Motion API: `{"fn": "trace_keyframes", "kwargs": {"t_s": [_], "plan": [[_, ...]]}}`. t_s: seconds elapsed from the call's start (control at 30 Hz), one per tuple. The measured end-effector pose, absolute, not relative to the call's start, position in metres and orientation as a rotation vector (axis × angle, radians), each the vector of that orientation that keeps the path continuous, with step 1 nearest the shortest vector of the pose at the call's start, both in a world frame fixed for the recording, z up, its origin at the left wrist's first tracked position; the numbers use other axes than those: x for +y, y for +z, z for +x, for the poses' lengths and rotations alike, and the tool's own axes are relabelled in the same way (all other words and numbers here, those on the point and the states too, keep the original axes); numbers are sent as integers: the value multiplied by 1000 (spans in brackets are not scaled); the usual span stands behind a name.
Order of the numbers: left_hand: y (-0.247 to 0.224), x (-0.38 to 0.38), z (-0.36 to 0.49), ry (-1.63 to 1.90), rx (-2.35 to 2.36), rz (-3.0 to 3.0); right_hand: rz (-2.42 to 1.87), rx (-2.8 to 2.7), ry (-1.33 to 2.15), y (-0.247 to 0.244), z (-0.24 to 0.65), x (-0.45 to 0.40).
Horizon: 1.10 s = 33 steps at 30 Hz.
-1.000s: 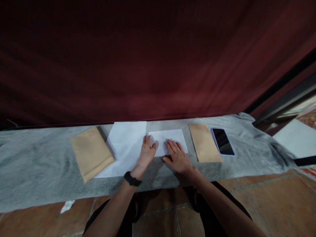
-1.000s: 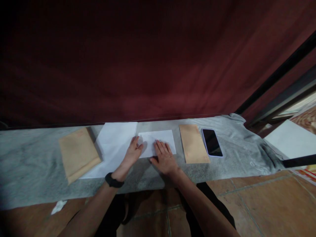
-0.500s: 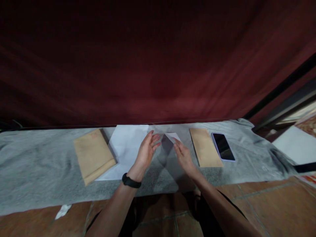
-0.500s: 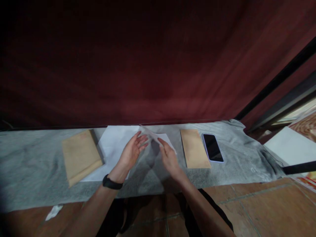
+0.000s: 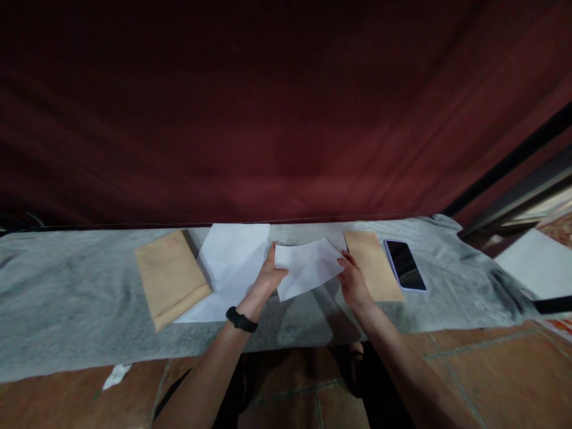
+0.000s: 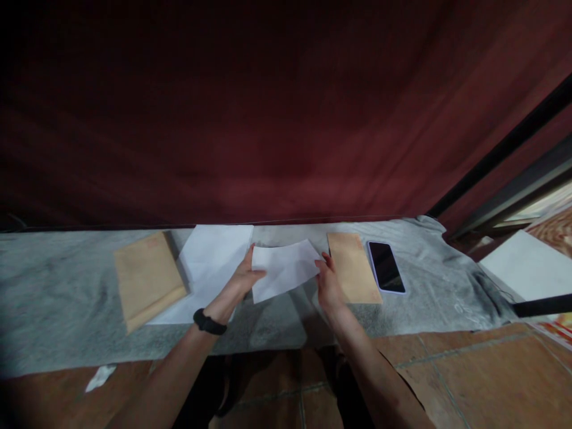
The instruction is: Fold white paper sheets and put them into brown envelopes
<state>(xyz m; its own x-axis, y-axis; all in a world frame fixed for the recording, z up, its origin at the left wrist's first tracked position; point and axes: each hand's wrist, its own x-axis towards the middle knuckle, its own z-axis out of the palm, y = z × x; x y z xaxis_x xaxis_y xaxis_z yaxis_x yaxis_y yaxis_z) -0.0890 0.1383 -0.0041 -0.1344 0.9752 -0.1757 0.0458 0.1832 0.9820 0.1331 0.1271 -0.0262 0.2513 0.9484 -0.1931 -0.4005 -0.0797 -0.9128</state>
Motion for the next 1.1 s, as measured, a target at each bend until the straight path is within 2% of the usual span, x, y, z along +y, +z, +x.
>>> {"fn": "trace_keyframes", "kwargs": {"t_s": [0.1, 0.2, 0.37, 0.63, 0.83, 1.1], "plan": [[-4, 143, -95, 908, 1596, 1309, -1366, -976, 812, -26, 150, 135], [-1, 147, -96, 744, 1642, 1481, -1434, -1558, 397, -25, 147, 134], [-3, 150, -95, 575, 1669, 1615, -1489, -2247, 93, -38, 119, 120], [-8, 126, -67, 824, 1912, 2165, -1591, -2392, -14, -49, 109, 119], [-29, 115, -29, 536, 1742, 2349, -1594, -2395, 55, -45, 109, 119], [-44, 119, -37, 537, 1762, 2317, -1635, -2231, 77, -53, 112, 124]]}}
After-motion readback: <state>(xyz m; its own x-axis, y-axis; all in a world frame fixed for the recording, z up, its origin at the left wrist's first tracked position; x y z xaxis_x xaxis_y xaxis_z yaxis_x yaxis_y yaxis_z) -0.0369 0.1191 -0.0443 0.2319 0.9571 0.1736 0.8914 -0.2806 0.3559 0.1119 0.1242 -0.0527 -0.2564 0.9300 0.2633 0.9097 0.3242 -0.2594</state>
